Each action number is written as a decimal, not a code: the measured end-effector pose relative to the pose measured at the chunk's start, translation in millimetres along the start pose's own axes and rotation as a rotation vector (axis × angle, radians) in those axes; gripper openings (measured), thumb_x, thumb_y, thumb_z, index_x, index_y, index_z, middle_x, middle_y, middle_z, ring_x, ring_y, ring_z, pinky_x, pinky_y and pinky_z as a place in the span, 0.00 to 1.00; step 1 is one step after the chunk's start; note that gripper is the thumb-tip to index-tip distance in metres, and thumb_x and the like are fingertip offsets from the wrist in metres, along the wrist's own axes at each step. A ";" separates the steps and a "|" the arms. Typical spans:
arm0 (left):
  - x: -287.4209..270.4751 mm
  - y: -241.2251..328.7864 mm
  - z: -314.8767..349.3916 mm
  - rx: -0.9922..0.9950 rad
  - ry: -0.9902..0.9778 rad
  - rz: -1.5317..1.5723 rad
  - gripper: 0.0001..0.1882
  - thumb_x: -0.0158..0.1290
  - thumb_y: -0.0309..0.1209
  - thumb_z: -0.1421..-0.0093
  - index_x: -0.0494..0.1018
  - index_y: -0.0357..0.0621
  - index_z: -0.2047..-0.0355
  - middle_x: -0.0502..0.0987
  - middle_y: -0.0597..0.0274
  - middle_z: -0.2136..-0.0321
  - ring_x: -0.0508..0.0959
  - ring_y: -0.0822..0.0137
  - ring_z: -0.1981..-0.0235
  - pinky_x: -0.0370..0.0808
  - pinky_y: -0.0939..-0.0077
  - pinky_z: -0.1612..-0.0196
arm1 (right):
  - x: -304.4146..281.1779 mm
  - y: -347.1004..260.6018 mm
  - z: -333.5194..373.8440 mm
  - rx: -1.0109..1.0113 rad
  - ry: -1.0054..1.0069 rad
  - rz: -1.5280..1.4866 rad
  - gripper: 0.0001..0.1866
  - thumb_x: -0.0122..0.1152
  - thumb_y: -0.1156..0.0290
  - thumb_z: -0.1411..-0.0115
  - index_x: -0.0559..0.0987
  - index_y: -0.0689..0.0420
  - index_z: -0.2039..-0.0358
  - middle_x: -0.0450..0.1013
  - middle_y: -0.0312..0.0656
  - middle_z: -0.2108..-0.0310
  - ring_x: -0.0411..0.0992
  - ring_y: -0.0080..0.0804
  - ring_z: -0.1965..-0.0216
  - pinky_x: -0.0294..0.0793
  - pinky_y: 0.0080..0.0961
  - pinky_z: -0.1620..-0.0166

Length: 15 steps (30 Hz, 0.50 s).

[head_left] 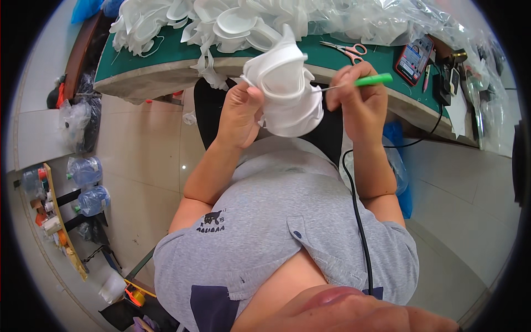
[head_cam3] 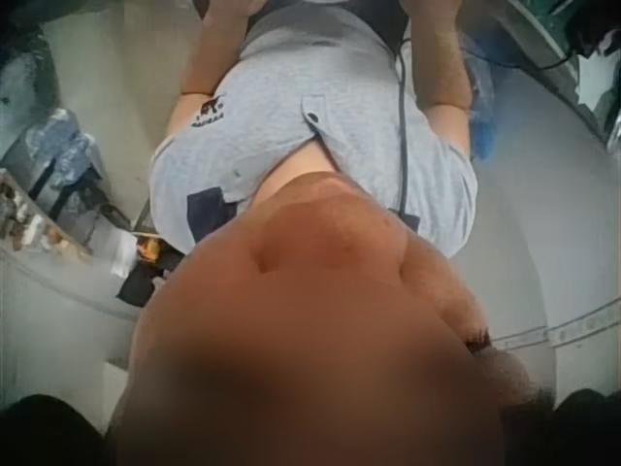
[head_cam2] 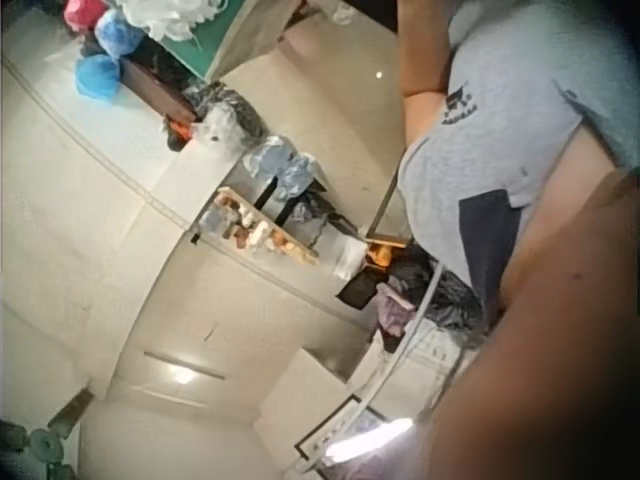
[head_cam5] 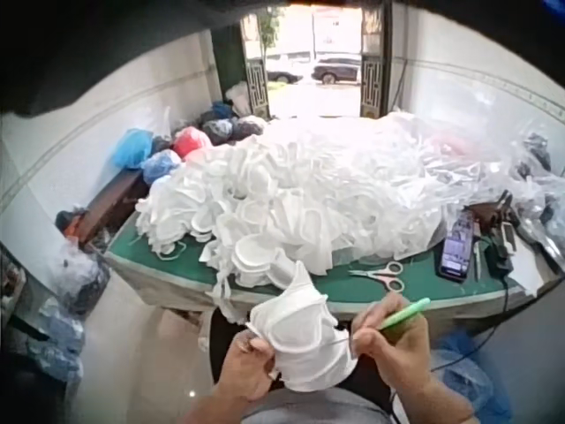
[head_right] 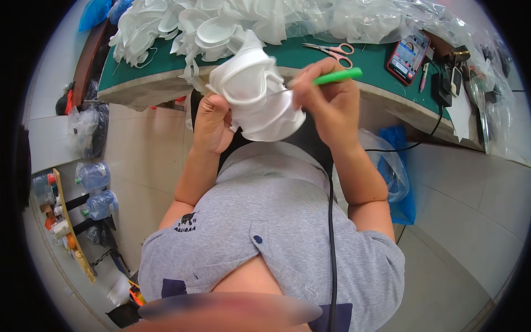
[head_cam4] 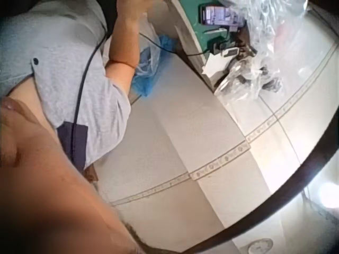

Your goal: Trim excess material from white plastic goggle frames using a handheld scraping tool and scissors.

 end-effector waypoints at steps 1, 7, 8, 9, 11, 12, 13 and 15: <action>5.6 1.4 -0.2 -0.001 0.000 0.001 0.23 0.52 0.41 0.40 0.70 0.38 0.50 0.76 0.61 0.57 0.75 0.69 0.55 0.72 0.71 0.50 | 4.2 1.0 0.6 -0.061 -0.090 -0.098 0.07 0.59 0.79 0.43 0.69 0.61 0.68 0.68 0.42 0.73 0.69 0.24 0.75 0.71 0.18 0.71; 27.2 8.1 3.9 0.052 0.072 -0.085 0.17 0.53 0.33 0.39 0.72 0.39 0.52 0.77 0.62 0.59 0.76 0.72 0.58 0.73 0.75 0.54 | 15.0 -0.8 9.5 -0.296 -0.246 0.257 0.07 0.58 0.77 0.42 0.74 0.67 0.64 0.73 0.48 0.67 0.74 0.30 0.67 0.75 0.23 0.61; 27.9 9.1 4.1 0.093 0.086 -0.088 0.17 0.54 0.32 0.40 0.72 0.40 0.52 0.77 0.62 0.59 0.76 0.73 0.58 0.73 0.76 0.55 | 15.5 -1.6 10.0 -0.328 -0.264 0.284 0.07 0.60 0.76 0.43 0.75 0.65 0.66 0.74 0.47 0.68 0.74 0.30 0.67 0.74 0.23 0.63; 28.5 10.4 4.6 0.135 0.101 -0.091 0.17 0.54 0.31 0.40 0.72 0.40 0.52 0.77 0.63 0.59 0.76 0.73 0.59 0.73 0.77 0.56 | 16.3 -4.0 10.3 -0.329 -0.262 0.284 0.07 0.60 0.76 0.43 0.75 0.65 0.66 0.74 0.47 0.68 0.74 0.30 0.67 0.74 0.23 0.63; 30.3 11.5 6.8 0.142 0.116 -0.129 0.16 0.54 0.31 0.40 0.73 0.40 0.52 0.77 0.63 0.60 0.75 0.75 0.60 0.72 0.79 0.58 | 21.7 -10.8 12.1 -0.411 -0.300 0.492 0.07 0.62 0.76 0.45 0.76 0.63 0.66 0.74 0.46 0.67 0.73 0.31 0.67 0.72 0.22 0.64; 30.8 12.3 7.7 0.150 0.131 -0.166 0.16 0.55 0.30 0.41 0.73 0.41 0.52 0.77 0.64 0.60 0.75 0.76 0.61 0.72 0.81 0.60 | 22.9 -10.6 11.7 -0.449 -0.289 0.527 0.08 0.64 0.75 0.47 0.77 0.61 0.66 0.74 0.45 0.67 0.72 0.31 0.69 0.71 0.22 0.65; 31.5 12.6 8.4 0.151 0.130 -0.166 0.16 0.55 0.30 0.41 0.73 0.41 0.52 0.77 0.64 0.60 0.75 0.76 0.61 0.72 0.81 0.60 | 23.3 -11.1 11.5 -0.450 -0.289 0.528 0.08 0.64 0.75 0.47 0.77 0.61 0.66 0.74 0.45 0.67 0.72 0.31 0.69 0.71 0.22 0.65; 31.6 12.4 9.0 0.126 0.161 -0.180 0.15 0.55 0.29 0.41 0.74 0.40 0.53 0.77 0.66 0.62 0.74 0.78 0.64 0.71 0.84 0.63 | 25.2 -13.0 11.7 -0.493 -0.324 0.567 0.08 0.64 0.76 0.48 0.77 0.62 0.67 0.74 0.45 0.67 0.72 0.32 0.69 0.72 0.22 0.65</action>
Point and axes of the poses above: each hand's wrist, its own z-axis away from the middle knuckle, its own x-axis out of the palm, y = z × x, the point moved 3 cm from there along -z, towards the middle knuckle
